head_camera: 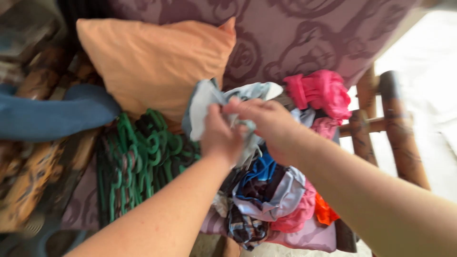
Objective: The person picks up various garments from a pile on a chair, including a striped top, shorts, a brown top, and a light blue shirt. They place each item onto a hanger and set the hanged clothes aside on the chair.
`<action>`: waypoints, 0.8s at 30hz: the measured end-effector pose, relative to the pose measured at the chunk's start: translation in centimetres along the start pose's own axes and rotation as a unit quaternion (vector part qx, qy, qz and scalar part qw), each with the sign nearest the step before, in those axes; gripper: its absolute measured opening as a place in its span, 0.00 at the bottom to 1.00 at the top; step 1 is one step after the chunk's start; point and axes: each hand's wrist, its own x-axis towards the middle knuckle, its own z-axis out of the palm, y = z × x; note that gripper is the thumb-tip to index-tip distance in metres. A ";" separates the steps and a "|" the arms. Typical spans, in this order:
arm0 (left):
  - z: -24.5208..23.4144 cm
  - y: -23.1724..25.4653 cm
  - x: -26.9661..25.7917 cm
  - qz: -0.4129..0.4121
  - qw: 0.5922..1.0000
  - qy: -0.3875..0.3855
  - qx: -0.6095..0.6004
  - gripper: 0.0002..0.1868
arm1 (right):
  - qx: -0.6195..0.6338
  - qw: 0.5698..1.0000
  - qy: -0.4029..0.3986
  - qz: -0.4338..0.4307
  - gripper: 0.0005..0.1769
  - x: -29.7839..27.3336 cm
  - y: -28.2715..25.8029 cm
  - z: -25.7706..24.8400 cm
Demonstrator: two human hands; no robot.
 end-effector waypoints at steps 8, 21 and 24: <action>-4.7 3.2 2.9 0.131 0.958 0.029 -0.253 0.17 | -0.001 0.969 0.124 -0.212 0.27 -5.2 0.5 -1.7; -14.1 9.3 -8.2 0.170 0.774 -0.224 -0.567 0.18 | 0.141 0.968 0.133 -0.159 0.42 -18.3 -0.7 0.2; -15.5 9.0 -12.3 0.143 0.749 -0.255 -0.594 0.18 | 0.028 0.974 0.172 -0.146 0.35 -19.2 2.7 -1.2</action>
